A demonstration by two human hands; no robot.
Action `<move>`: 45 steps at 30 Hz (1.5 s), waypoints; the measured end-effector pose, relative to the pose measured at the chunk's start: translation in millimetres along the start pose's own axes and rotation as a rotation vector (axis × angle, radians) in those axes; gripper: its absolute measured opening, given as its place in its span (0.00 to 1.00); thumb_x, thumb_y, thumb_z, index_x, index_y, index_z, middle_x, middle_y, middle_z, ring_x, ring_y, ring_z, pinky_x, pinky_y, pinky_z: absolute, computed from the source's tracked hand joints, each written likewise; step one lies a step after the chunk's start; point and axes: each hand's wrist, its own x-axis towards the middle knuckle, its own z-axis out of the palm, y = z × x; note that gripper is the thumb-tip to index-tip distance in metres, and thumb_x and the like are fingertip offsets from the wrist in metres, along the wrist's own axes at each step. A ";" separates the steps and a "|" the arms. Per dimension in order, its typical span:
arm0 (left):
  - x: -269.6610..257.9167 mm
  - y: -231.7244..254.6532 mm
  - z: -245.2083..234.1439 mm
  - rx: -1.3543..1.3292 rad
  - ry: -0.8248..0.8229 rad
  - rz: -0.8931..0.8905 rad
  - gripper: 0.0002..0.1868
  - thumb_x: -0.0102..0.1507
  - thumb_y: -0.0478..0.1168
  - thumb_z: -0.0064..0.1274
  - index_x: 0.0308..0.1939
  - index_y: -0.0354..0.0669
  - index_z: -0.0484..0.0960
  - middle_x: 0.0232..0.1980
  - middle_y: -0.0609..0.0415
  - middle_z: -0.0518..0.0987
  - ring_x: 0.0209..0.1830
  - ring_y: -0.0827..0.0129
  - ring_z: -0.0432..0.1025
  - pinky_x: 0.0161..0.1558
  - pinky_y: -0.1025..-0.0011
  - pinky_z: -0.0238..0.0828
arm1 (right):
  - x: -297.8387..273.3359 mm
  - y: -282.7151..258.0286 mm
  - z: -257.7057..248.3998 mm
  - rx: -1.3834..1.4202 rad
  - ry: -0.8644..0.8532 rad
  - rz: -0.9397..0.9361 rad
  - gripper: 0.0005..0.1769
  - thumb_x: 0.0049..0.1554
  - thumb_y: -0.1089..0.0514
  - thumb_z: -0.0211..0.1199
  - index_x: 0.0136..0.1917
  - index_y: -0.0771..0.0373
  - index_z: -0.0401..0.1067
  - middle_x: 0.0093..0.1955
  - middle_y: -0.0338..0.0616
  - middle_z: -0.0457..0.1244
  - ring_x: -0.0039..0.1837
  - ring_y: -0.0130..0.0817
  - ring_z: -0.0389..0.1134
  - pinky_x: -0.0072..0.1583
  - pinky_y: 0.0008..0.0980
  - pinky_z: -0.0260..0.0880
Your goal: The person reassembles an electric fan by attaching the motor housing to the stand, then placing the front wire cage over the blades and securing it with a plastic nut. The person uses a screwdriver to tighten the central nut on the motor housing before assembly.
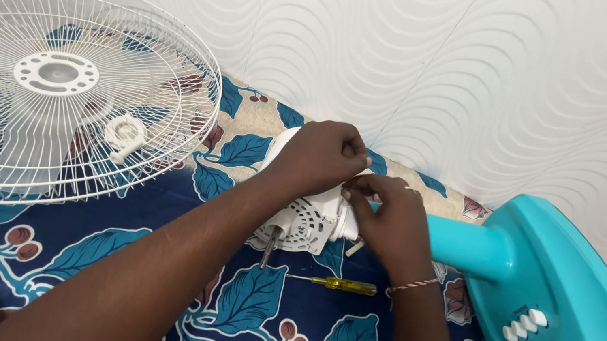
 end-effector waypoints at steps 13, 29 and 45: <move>-7.7 20.0 3.7 0.509 -0.320 0.141 0.16 0.56 0.60 0.60 0.46 0.70 0.90 0.45 0.68 0.86 0.60 0.64 0.69 0.61 0.63 0.63 | -14.8 8.4 -51.5 0.125 -0.152 0.039 0.08 0.52 0.62 0.64 0.47 0.61 0.76 0.43 0.40 0.69 0.47 0.33 0.70 0.51 0.35 0.68; -10.9 24.9 5.2 0.543 -0.336 0.090 0.15 0.55 0.59 0.62 0.39 0.63 0.92 0.47 0.61 0.85 0.64 0.62 0.65 0.67 0.59 0.55 | -72.4 -6.5 -19.3 -0.133 0.200 0.189 0.24 0.45 0.50 0.79 0.37 0.62 0.65 0.33 0.43 0.61 0.36 0.41 0.62 0.40 0.40 0.61; -2.1 7.7 3.7 0.253 -0.175 0.043 0.12 0.52 0.49 0.68 0.35 0.52 0.90 0.34 0.53 0.86 0.36 0.63 0.82 0.44 0.66 0.78 | -82.4 2.3 22.4 0.083 0.429 0.368 0.14 0.54 0.61 0.71 0.41 0.62 0.64 0.27 0.37 0.51 0.31 0.24 0.51 0.36 0.28 0.54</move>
